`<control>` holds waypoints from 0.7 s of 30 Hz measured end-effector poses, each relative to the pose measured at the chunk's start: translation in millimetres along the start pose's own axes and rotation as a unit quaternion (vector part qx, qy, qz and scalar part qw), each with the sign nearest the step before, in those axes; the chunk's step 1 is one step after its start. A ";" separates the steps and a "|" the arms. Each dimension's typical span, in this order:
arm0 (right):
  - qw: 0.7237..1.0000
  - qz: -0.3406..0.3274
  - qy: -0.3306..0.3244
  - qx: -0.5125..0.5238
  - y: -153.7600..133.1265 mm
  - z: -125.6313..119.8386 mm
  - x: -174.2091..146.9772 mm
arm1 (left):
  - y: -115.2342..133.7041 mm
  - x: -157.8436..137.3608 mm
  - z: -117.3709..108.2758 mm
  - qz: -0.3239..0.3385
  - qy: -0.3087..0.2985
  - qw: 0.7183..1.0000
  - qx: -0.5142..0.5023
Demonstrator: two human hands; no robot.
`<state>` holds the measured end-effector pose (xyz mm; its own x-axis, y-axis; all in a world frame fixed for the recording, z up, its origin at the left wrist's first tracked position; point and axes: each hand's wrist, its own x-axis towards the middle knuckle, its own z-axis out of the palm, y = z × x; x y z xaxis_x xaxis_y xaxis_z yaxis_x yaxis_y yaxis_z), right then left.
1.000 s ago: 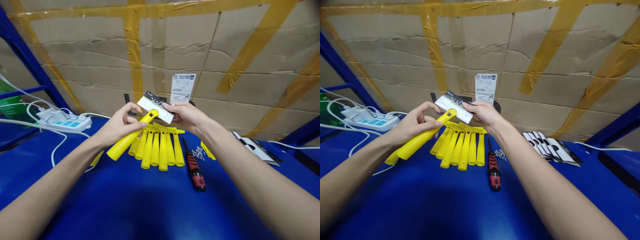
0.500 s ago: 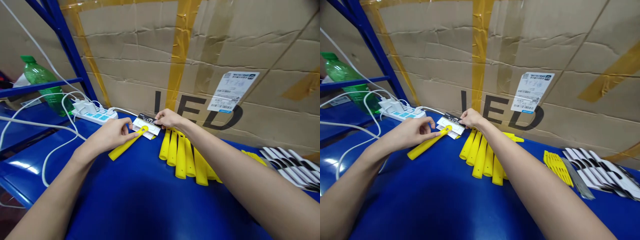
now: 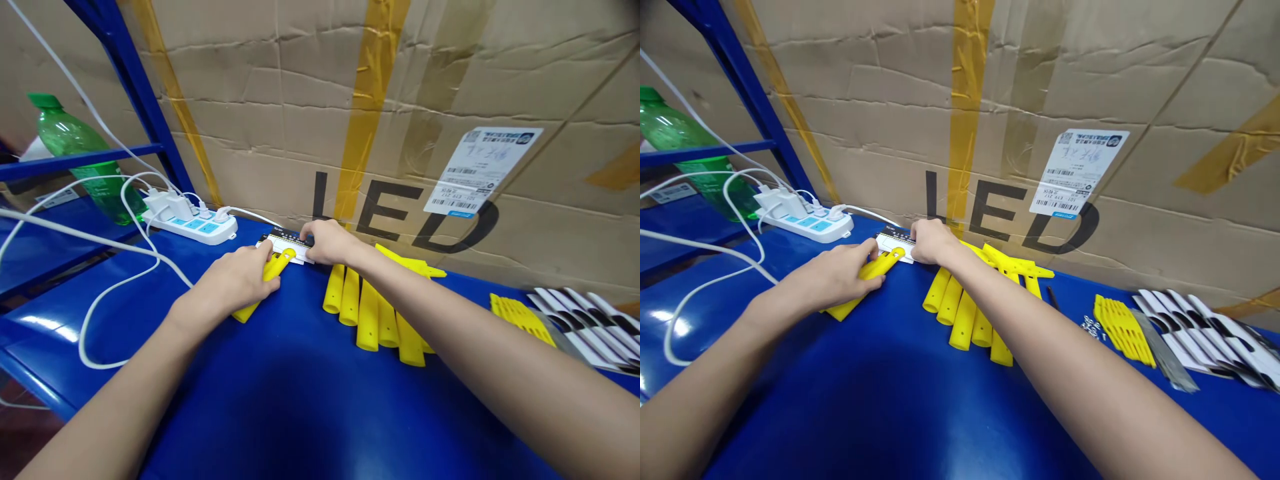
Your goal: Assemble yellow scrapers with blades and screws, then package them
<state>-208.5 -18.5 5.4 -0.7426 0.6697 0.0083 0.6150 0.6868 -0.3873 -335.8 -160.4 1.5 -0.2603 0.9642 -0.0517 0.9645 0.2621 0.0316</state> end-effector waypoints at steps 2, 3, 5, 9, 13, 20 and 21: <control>1.000 -0.021 0.002 -0.005 2.0 1.6 0.3 | 6.5 -0.6 0.5 -0.012 0.013 1.000 0.012; 1.000 -0.030 0.002 -0.005 2.9 2.7 0.8 | 8.5 -0.4 0.5 -0.020 0.020 0.999 0.017; 0.999 -0.050 0.004 -0.004 4.5 5.5 1.9 | 9.9 0.4 0.4 -0.038 0.026 0.999 0.026; 0.996 -0.089 0.012 0.007 5.2 9.7 -0.9 | 5.9 0.8 0.2 -0.037 0.025 0.998 0.041; 0.992 -0.118 0.044 0.028 4.0 5.1 -24.0 | 5.7 -4.3 0.8 -0.023 0.052 0.997 0.053; 0.973 -0.206 0.094 0.050 20.2 -32.3 -113.2 | 53.4 -35.3 -11.4 0.268 0.220 0.935 -0.072; 0.970 -0.219 0.092 0.048 26.5 -38.9 -129.2 | 62.2 -46.3 -11.6 0.318 0.205 0.915 -0.137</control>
<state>-85.8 -75.8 29.9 -0.8614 0.3653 0.3529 0.2180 0.8934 -0.3929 -264.3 -188.2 17.4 0.3016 0.8447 0.4422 0.8939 -0.4118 0.1769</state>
